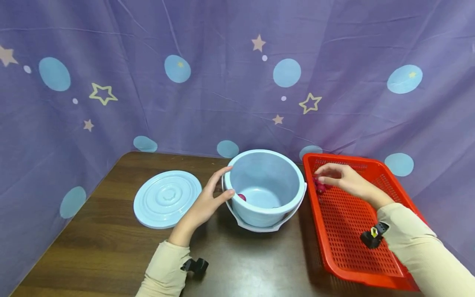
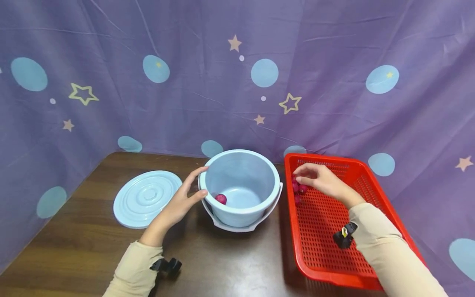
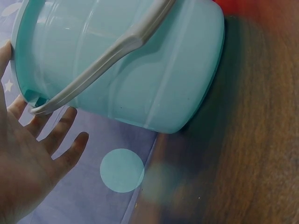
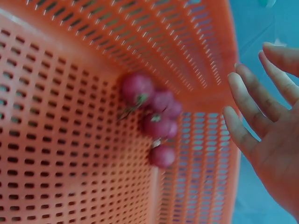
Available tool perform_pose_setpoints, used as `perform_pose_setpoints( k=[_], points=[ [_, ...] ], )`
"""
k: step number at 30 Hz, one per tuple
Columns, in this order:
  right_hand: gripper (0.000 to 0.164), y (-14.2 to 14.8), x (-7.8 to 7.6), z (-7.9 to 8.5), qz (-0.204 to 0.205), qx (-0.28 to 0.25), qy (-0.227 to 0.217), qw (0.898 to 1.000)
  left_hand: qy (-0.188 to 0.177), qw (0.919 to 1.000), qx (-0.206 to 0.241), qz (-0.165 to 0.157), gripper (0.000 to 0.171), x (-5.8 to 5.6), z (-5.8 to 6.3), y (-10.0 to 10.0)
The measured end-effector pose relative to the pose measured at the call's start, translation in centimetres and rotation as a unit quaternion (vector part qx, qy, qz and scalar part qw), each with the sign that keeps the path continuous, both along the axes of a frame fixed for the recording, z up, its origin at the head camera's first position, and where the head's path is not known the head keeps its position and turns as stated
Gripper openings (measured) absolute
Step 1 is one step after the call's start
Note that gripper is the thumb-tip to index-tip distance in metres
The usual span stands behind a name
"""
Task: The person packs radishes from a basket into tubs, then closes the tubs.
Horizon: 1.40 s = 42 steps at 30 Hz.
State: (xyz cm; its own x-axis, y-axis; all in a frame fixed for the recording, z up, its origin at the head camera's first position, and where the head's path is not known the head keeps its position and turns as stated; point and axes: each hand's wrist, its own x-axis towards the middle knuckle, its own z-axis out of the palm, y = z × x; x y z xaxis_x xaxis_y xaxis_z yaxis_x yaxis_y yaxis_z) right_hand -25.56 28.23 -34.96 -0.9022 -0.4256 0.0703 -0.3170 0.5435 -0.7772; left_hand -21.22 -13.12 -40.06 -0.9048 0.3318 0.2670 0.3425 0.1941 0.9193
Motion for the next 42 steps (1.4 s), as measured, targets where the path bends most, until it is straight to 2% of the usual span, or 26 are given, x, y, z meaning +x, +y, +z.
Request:
perform_pose_setpoints(
  k=[9,17,25,32,42],
  points=[
    [0.025,1.7,-1.4,-2.8,-0.025,0.062,0.016,0.998,0.011,0.9999,-0.001,0.002,0.065,0.0,0.1,0.1],
    [0.023,2.6,-1.5,-5.1,-0.013,0.100,0.005,0.995,0.011,0.9999,-0.005,0.002,0.063,-0.1,0.2,0.2],
    [0.026,2.1,-0.9,-5.8,0.014,0.109,0.009,0.994,0.011,0.9999,-0.005,0.002,0.063,-0.2,0.2,0.2],
    [0.028,1.7,-0.5,-5.9,0.012,0.130,0.022,0.991,0.008,1.0000,-0.003,0.001,0.064,-0.1,0.3,0.1],
    [0.025,0.8,-0.3,-6.9,0.009,0.135,0.079,0.988,0.005,1.0000,-0.001,0.001,0.063,-0.1,0.2,0.0]
  ],
)
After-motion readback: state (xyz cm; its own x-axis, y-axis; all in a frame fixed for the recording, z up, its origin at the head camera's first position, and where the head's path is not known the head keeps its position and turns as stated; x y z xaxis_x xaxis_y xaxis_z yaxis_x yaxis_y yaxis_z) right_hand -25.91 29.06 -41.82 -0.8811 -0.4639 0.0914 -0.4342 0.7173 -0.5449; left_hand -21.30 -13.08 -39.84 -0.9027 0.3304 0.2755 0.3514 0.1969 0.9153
